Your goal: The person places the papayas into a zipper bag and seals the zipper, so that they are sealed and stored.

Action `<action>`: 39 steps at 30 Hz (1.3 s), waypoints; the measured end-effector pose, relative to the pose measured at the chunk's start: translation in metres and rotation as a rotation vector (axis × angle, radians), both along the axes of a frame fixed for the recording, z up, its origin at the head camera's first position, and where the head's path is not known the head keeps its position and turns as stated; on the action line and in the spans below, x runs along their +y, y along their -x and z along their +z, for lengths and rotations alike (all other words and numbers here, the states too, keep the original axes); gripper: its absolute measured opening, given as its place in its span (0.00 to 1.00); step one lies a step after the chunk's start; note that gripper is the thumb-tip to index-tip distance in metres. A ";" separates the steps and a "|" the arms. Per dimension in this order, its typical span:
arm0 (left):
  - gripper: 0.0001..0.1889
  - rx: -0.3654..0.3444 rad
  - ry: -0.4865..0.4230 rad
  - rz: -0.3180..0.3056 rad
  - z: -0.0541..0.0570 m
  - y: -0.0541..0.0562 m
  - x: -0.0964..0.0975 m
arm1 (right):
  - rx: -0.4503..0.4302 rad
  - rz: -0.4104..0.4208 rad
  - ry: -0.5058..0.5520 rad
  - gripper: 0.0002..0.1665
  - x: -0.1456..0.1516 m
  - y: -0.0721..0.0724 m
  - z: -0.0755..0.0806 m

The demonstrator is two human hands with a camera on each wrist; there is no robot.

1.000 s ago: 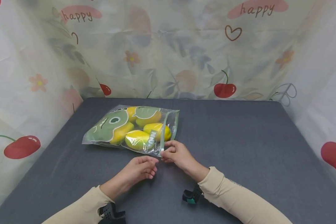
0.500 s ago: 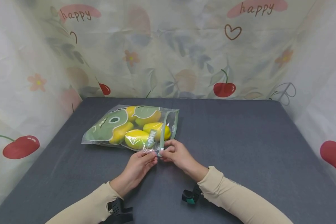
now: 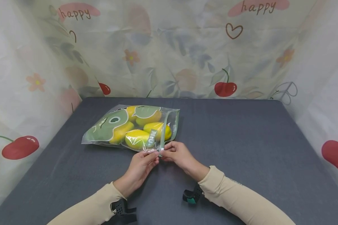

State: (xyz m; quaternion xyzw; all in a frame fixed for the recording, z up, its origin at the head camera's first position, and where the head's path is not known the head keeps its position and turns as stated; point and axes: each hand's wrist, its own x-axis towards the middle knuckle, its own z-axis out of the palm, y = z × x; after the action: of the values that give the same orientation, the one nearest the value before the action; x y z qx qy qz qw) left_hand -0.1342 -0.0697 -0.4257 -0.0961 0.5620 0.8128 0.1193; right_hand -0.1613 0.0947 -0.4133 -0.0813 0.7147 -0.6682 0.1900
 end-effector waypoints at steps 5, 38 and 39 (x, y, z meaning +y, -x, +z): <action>0.10 -0.002 0.000 0.014 0.002 0.000 -0.001 | -0.047 -0.009 0.079 0.14 -0.002 -0.001 0.001; 0.07 -0.024 0.076 -0.118 0.003 -0.009 -0.002 | -0.134 -0.292 0.023 0.16 0.021 0.097 0.003; 0.07 -0.022 0.073 -0.125 0.002 -0.010 -0.001 | -0.132 -0.305 0.026 0.16 0.025 0.101 0.004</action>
State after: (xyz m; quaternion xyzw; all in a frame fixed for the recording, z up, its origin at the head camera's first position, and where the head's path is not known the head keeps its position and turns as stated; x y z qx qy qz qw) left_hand -0.1244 -0.0712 -0.4233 -0.0742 0.5950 0.7815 0.1725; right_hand -0.2624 0.1192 -0.4096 0.0697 0.6960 -0.7024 0.1315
